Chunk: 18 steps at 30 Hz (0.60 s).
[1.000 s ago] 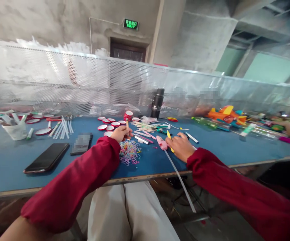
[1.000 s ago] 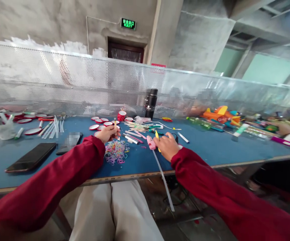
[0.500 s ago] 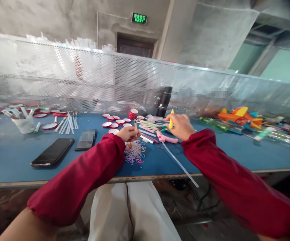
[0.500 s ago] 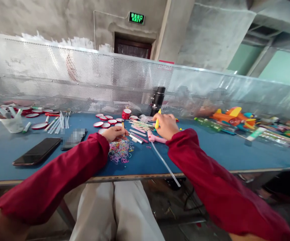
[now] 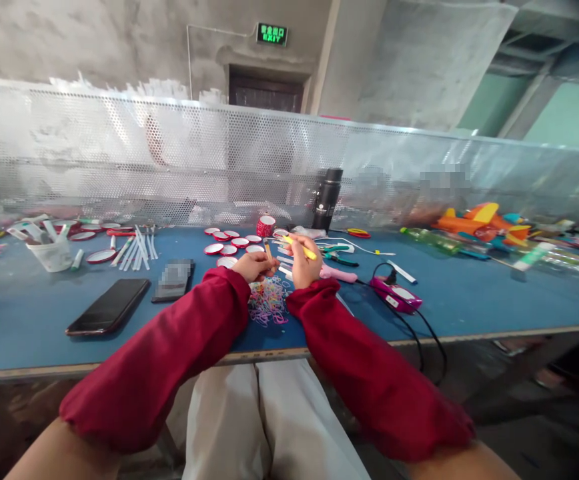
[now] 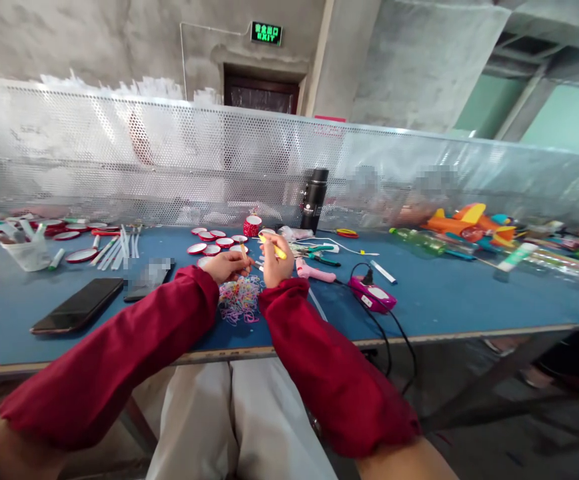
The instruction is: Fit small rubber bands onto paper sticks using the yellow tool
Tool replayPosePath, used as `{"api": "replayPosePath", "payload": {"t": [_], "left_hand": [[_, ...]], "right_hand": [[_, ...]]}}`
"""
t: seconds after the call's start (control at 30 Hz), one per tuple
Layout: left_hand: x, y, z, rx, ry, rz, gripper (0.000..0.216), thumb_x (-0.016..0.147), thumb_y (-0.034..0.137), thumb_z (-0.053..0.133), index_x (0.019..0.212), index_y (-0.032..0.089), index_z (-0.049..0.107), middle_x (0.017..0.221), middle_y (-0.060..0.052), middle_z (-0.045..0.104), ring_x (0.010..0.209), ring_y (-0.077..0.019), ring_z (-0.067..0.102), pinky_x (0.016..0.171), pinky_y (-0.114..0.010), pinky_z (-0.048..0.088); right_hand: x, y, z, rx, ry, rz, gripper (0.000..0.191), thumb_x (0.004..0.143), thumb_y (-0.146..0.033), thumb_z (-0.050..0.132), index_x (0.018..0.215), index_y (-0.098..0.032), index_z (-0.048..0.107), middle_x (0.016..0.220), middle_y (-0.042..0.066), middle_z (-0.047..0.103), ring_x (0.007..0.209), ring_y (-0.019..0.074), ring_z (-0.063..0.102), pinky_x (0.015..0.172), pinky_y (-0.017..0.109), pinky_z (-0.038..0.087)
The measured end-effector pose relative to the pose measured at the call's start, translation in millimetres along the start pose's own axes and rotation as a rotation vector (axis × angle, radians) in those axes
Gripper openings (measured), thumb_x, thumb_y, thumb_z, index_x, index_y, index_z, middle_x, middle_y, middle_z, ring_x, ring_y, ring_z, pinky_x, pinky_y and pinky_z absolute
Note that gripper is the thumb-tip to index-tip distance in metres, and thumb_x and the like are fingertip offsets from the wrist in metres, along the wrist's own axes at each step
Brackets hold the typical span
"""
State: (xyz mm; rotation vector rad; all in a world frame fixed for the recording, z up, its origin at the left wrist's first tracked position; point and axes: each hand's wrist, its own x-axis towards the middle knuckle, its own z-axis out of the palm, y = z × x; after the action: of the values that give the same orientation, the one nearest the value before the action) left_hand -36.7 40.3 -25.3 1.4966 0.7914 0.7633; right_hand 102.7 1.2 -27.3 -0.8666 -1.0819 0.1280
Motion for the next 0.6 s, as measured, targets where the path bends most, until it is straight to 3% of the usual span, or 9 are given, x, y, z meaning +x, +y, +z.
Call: {"api": "replayPosePath", "payload": {"t": [0.23,0.4,0.6], "left_hand": [[-5.7,2.0,4.5,-0.025,-0.060,-0.040,0.016,0.079,0.021,0.074,0.085,0.012,0.062,0.080,-0.005,0.071,0.057,-0.0090,0.065,0.044,-0.015,0.040],[-8.1,5.2,6.9,0.002,-0.079,-0.074,0.015,0.080,0.017,0.073,0.087,0.013,0.060,0.072,-0.002,0.069,0.054,-0.0093,0.064,0.044,-0.016,0.041],[-11.9,9.4,9.7,-0.011,-0.105,-0.095,0.015,0.087,0.028,0.067,0.087,0.013,0.063,0.074,-0.004,0.070,0.053,-0.0097,0.064,0.045,-0.016,0.042]], "right_hand": [[-11.3,-3.1,-6.4,-0.109,-0.067,-0.075,0.010,0.080,-0.027,0.060,0.087,-0.020,0.064,0.077,0.002,0.069,0.067,0.0170,0.064,0.064,0.030,0.051],[-14.2,0.3,-20.2,-0.250,-0.205,-0.179,0.007,0.081,-0.028,0.062,0.083,-0.022,0.062,0.076,0.001,0.067,0.069,0.0181,0.063,0.064,0.031,0.050],[-16.1,-0.6,-26.6,-0.349,-0.201,-0.290,0.006,0.082,-0.027,0.061,0.080,-0.022,0.060,0.075,0.001,0.066,0.071,0.0188,0.061,0.067,0.033,0.049]]}}
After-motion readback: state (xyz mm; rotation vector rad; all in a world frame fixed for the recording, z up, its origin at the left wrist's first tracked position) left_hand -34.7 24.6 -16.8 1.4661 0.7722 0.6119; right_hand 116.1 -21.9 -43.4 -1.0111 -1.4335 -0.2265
